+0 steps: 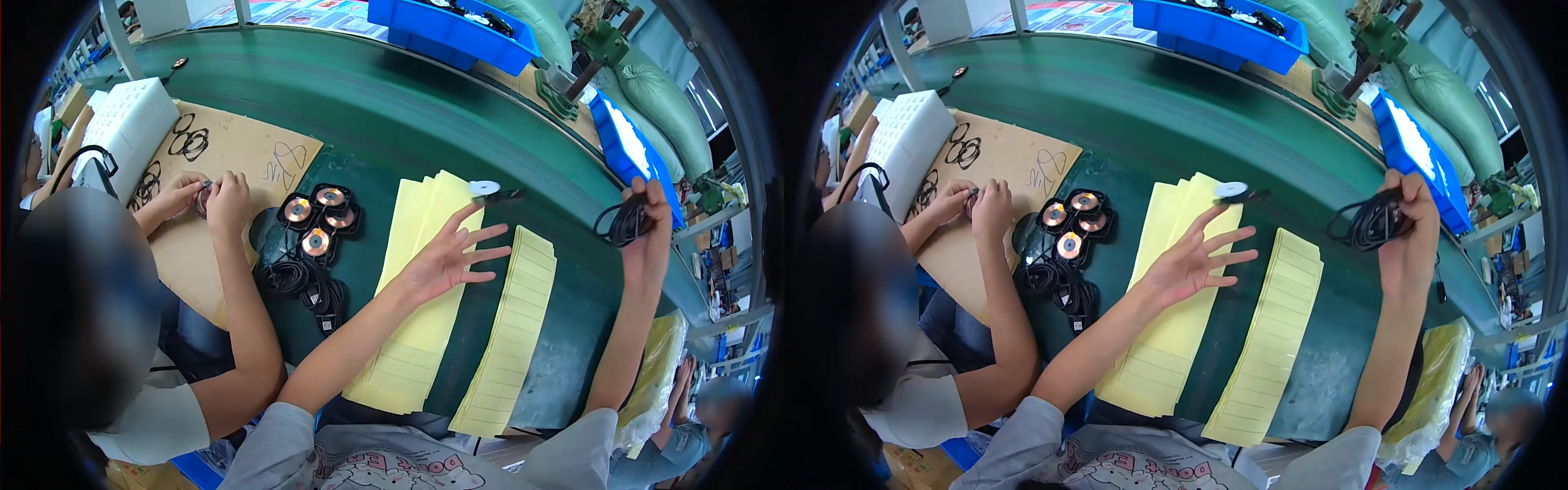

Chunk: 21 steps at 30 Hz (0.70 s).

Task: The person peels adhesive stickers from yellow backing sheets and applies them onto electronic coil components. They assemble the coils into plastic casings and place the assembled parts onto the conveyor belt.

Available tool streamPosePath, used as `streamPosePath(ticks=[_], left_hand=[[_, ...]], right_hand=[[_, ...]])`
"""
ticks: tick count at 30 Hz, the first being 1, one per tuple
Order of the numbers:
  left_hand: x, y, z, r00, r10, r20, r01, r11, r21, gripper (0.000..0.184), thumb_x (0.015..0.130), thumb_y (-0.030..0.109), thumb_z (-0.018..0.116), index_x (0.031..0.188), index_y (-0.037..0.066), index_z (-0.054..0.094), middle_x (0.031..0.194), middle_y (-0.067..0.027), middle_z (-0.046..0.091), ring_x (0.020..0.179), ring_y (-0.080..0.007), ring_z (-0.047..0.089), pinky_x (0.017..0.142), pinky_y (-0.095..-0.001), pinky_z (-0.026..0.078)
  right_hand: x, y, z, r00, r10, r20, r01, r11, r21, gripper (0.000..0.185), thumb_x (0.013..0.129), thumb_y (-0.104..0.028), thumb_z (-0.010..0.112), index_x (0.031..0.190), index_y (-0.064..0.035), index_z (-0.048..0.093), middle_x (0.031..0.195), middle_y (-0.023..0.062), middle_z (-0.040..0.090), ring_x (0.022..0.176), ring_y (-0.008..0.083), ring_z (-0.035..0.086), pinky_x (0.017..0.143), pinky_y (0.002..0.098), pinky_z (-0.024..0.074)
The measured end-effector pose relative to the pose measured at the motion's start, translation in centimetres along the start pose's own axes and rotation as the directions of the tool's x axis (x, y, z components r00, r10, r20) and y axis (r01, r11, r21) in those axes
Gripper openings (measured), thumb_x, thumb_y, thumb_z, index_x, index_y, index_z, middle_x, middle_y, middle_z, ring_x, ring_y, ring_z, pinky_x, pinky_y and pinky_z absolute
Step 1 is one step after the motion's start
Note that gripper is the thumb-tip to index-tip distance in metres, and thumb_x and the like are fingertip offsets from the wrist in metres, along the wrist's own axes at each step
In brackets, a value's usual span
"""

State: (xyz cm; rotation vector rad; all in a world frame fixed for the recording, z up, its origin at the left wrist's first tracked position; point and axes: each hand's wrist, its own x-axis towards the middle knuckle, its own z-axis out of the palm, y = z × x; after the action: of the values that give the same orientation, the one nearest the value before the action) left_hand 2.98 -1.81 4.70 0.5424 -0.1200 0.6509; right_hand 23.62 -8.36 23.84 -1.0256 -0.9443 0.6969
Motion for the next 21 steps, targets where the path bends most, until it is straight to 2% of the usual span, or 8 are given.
streamPosePath(ticks=[5, 7, 8, 11, 12, 14, 18, 21], left_hand=[[-0.1, 0.8, 1.6, 0.998, -0.028, -0.051, 0.005, 0.917, -0.399, 0.06, 0.092, 0.043, 0.046, 0.14, 0.017, 0.023, 0.14, -0.0228, 0.031, 0.128, -0.039, 0.035, 0.092, -0.0454, 0.048], [0.4, 0.7, 0.4, 0.994, -0.033, -0.1, -0.018, 0.879, -0.476, 0.054, 0.094, 0.036, 0.046, 0.137, 0.01, 0.027, 0.136, -0.0248, 0.035, 0.125, -0.0391, 0.039, 0.09, -0.0451, 0.049], [0.4, 1.0, 0.2, 0.981, -0.026, -0.191, -0.054, 0.913, -0.404, 0.05, 0.094, 0.03, 0.045, 0.135, 0.008, 0.028, 0.134, -0.0256, 0.038, 0.123, -0.0391, 0.041, 0.089, -0.0444, 0.05], [-0.2, 0.9, -0.9, 0.906, -0.008, -0.423, -0.088, 0.974, -0.207, 0.041, 0.093, 0.005, 0.042, 0.131, 0.006, 0.025, 0.127, -0.0273, 0.044, 0.111, -0.0385, 0.053, 0.083, -0.0414, 0.056], [-0.4, 0.7, -1.2, 0.906, -0.025, -0.423, -0.051, 0.984, -0.169, 0.043, 0.093, 0.004, 0.042, 0.132, 0.007, 0.024, 0.127, -0.0271, 0.045, 0.11, -0.0384, 0.053, 0.082, -0.0414, 0.056], [-0.5, 0.4, -1.5, 0.91, -0.052, -0.411, 0.018, 0.996, -0.087, 0.045, 0.092, 0.004, 0.043, 0.132, 0.01, 0.022, 0.127, -0.0267, 0.045, 0.11, -0.0384, 0.054, 0.081, -0.0415, 0.056], [-0.2, -0.1, -1.9, 0.922, -0.059, -0.383, 0.029, 0.996, -0.083, 0.046, 0.091, 0.002, 0.045, 0.131, 0.012, 0.025, 0.127, -0.0254, 0.045, 0.109, -0.0375, 0.055, 0.084, -0.0437, 0.055], [-0.2, -0.3, -2.5, 0.934, -0.044, -0.355, 0.013, 0.996, -0.089, 0.044, 0.091, 0.002, 0.045, 0.13, 0.012, 0.027, 0.128, -0.0237, 0.045, 0.11, -0.0367, 0.054, 0.085, -0.0441, 0.053]], right_hand=[[-6.2, 1.1, 2.0, 0.937, 0.158, 0.313, -0.061, 0.952, -0.3, 0.005, 0.069, -0.002, 0.045, 0.071, -0.0057, 0.047, 0.09, 0.0079, 0.051, 0.077, 0.0115, 0.045, 0.071, 0.0214, 0.0387], [-10.4, 3.7, 2.2, 0.875, 0.338, 0.347, -0.235, 0.923, -0.305, 0.012, 0.065, 0.005, 0.047, 0.072, -0.0031, 0.052, 0.092, 0.0089, 0.053, 0.079, 0.0109, 0.048, 0.071, 0.0215, 0.0404], [-11.9, 4.8, 2.2, 0.838, 0.455, 0.302, -0.374, 0.881, -0.289, 0.015, 0.064, 0.008, 0.048, 0.073, -0.002, 0.053, 0.093, 0.0087, 0.054, 0.081, 0.011, 0.05, 0.072, 0.0216, 0.0413], [-14.7, 8.2, 0.4, 0.871, 0.465, 0.159, -0.336, 0.8, -0.496, 0.015, 0.067, 0.007, 0.055, 0.079, -0.0027, 0.057, 0.095, 0.0086, 0.055, 0.088, 0.0148, 0.054, 0.076, 0.0242, 0.0431], [-15.4, 8.1, 0.8, 0.943, 0.287, 0.167, -0.082, 0.688, -0.721, 0.016, 0.069, 0.005, 0.056, 0.081, -0.0038, 0.059, 0.096, 0.0086, 0.056, 0.089, 0.0165, 0.055, 0.076, 0.0256, 0.0441], [-16.5, 7.4, 2.2, 0.934, -0.057, 0.354, 0.358, 0.162, -0.919, 0.016, 0.072, 0.001, 0.06, 0.086, -0.0061, 0.062, 0.097, 0.0086, 0.057, 0.091, 0.0198, 0.057, 0.076, 0.0282, 0.046], [-20.8, 9.7, 5.5, 0.88, 0.242, 0.408, 0.254, 0.486, -0.836, 0.019, 0.075, -0.007, 0.067, 0.093, -0.008, 0.065, 0.098, 0.0068, 0.056, 0.088, 0.0223, 0.057, 0.07, 0.031, 0.0483], [-21.6, 12.3, 6.7, 0.866, 0.257, 0.429, 0.299, 0.423, -0.856, 0.02, 0.075, -0.009, 0.068, 0.095, -0.0068, 0.064, 0.096, 0.0053, 0.056, 0.086, 0.0215, 0.057, 0.069, 0.0312, 0.0484]])
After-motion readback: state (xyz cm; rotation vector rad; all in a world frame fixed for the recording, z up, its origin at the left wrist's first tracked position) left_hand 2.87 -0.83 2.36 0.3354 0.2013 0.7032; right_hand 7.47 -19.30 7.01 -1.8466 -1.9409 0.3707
